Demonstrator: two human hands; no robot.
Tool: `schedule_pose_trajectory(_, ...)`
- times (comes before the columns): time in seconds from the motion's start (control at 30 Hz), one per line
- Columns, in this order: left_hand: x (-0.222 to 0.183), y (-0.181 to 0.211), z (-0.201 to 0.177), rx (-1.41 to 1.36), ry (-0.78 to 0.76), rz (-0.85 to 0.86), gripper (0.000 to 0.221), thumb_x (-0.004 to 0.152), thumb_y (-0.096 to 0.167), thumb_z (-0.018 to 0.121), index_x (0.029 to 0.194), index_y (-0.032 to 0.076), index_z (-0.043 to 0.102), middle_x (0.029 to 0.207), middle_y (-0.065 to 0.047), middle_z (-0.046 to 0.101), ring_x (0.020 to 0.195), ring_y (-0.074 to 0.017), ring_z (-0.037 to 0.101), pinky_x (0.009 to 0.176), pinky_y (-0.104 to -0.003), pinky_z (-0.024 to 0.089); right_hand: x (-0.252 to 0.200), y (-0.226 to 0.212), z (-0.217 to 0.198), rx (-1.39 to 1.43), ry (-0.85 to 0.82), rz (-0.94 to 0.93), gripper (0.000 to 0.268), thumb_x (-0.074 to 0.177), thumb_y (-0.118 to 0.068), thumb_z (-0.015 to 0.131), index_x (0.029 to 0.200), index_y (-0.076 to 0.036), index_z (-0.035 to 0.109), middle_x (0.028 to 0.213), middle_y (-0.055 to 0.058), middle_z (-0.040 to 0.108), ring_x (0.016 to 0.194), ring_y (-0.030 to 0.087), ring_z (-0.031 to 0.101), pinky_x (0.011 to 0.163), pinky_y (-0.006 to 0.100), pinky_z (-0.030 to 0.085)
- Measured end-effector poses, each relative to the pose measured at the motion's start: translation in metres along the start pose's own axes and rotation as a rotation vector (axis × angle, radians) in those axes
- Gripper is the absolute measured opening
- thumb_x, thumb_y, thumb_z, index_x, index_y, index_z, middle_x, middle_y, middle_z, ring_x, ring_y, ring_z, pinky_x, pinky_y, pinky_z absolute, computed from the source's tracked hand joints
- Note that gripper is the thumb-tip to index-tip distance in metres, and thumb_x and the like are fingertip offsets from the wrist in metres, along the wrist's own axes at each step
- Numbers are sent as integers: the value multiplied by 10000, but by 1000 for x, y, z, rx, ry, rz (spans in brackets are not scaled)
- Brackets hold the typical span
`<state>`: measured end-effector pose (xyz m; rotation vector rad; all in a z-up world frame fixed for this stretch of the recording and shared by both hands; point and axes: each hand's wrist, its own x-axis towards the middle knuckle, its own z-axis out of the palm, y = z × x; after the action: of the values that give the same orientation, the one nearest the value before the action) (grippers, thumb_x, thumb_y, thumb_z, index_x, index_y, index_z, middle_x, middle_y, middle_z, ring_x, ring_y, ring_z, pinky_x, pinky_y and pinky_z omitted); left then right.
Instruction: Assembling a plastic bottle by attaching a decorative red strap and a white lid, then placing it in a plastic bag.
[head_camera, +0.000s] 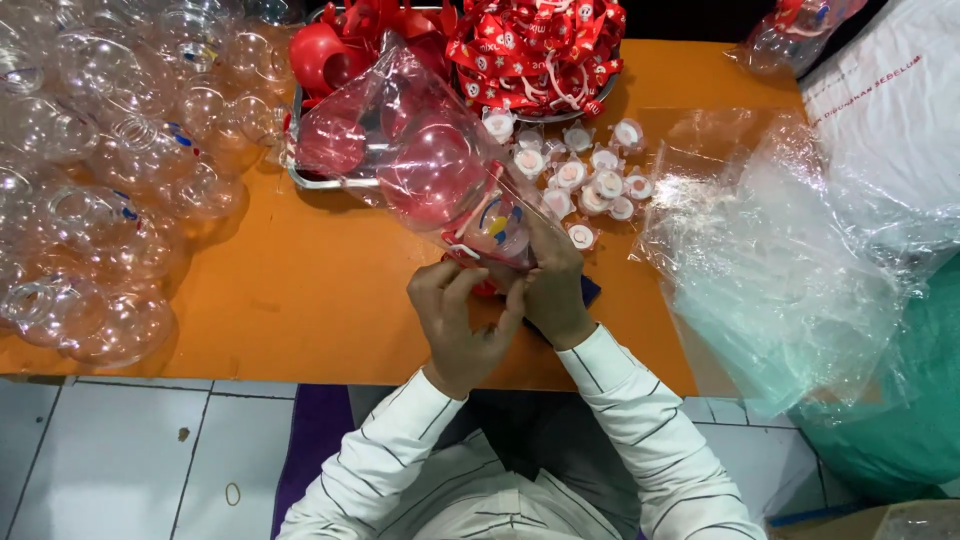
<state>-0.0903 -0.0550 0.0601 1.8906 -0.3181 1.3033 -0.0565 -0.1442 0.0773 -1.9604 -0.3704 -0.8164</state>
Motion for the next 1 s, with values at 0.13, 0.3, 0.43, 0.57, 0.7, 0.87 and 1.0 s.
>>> schedule_pose_trajectory(0.13, -1, -15, 12, 83, 7, 91, 384, 784, 203, 899, 1086, 95, 689, 1005, -82, 567, 922, -280, 543, 829, -436, 477, 18, -5, -27, -27, -112, -265, 322, 1003, 5, 645, 1179, 240, 512, 900, 416, 562, 988, 589, 581, 859, 690, 528)
schedule_pose_trajectory(0.3, 9, -13, 9, 168, 38, 144, 374, 855, 311, 851, 1141, 130, 692, 1013, -60, 576, 930, -266, 574, 852, -445, 452, 12, 10, -23, -152, -189, -296, 349, 1112, -192, 443, 1302, 95, 500, 1096, 184, 499, 1127, 378, 546, 1118, 503, 463)
schedule_pose_trajectory(0.43, 2, -15, 11, 197, 5, 179, 234, 813, 215, 862, 1018, 175, 757, 994, -35, 623, 930, -231, 574, 877, -452, 429, 6, 22, -13, -201, -93, -351, 334, 1106, -158, 464, 1305, 101, 532, 1104, 204, 547, 1132, 391, 581, 1053, 485, 498)
schedule_pose_trajectory(0.57, 1, -9, 15, 174, 11, 243, 86, 834, 183, 814, 889, 172, 749, 886, 10, 645, 847, -206, 586, 855, -411, 423, -14, 83, 9, -272, 65, -425, 365, 1056, -181, 552, 1297, 88, 608, 1119, 210, 645, 1107, 390, 651, 945, 443, 562)
schedule_pose_trajectory(0.7, -8, -10, 18, 24, -8, 288, 61, 852, 200, 797, 835, 164, 751, 818, -6, 698, 779, -195, 642, 926, -390, 463, -26, 125, 19, -277, 150, -385, 601, 894, -478, 777, 1244, 6, 716, 1129, 116, 750, 978, 303, 725, 904, 382, 606)
schedule_pose_trajectory(0.87, 5, -18, 1, -252, 77, 58, 410, 836, 390, 822, 1064, 109, 630, 1008, -106, 641, 912, -235, 611, 925, -436, 475, -5, 56, 2, 54, 159, -176, 666, 720, -405, 941, 1204, -2, 728, 1053, 112, 758, 943, 310, 748, 930, 362, 599)
schedule_pose_trajectory(1.0, 18, -27, 1, -578, 22, -353, 981, 925, 580, 747, 1568, 57, 222, 1498, -84, 397, 1402, -170, 371, 1239, -428, 297, -4, 49, -4, 233, 110, -99, 685, 578, -298, 1028, 1142, -14, 763, 1012, 109, 770, 960, 315, 762, 898, 365, 620)
